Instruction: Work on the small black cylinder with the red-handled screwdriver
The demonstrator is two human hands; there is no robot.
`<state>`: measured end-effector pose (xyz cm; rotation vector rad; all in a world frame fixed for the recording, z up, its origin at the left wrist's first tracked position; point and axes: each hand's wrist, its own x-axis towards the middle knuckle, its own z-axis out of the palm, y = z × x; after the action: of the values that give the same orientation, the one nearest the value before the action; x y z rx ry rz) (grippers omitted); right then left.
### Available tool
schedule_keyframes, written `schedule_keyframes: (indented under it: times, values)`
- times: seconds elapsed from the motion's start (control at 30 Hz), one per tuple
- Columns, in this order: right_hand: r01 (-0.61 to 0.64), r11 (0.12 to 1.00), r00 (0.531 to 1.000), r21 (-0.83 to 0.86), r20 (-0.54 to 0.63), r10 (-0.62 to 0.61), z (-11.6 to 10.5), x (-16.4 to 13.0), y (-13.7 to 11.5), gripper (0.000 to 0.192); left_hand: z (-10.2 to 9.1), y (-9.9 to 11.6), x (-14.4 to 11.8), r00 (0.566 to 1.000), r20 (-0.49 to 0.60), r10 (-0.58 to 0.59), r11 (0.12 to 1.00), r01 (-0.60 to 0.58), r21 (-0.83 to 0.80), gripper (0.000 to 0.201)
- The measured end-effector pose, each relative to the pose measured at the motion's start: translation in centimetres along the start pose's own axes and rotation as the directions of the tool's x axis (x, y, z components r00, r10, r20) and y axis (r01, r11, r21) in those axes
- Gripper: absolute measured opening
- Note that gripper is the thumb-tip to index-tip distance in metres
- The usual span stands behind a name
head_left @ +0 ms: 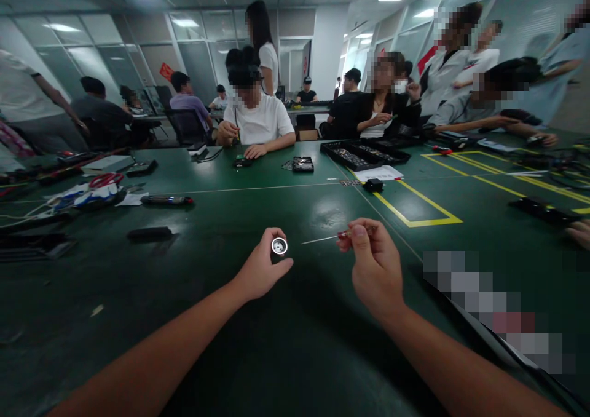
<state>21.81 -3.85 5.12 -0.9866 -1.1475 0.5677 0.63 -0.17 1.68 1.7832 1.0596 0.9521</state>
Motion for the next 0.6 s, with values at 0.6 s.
schedule_keyframes:
  times: [0.6]
  values:
    - [-0.047,0.982,0.964,-0.184,0.25,0.093,0.4,-0.9,1.6,0.02,0.4,-0.3,-0.1,0.992,-0.012,0.124,0.97,-0.118,0.211,0.025]
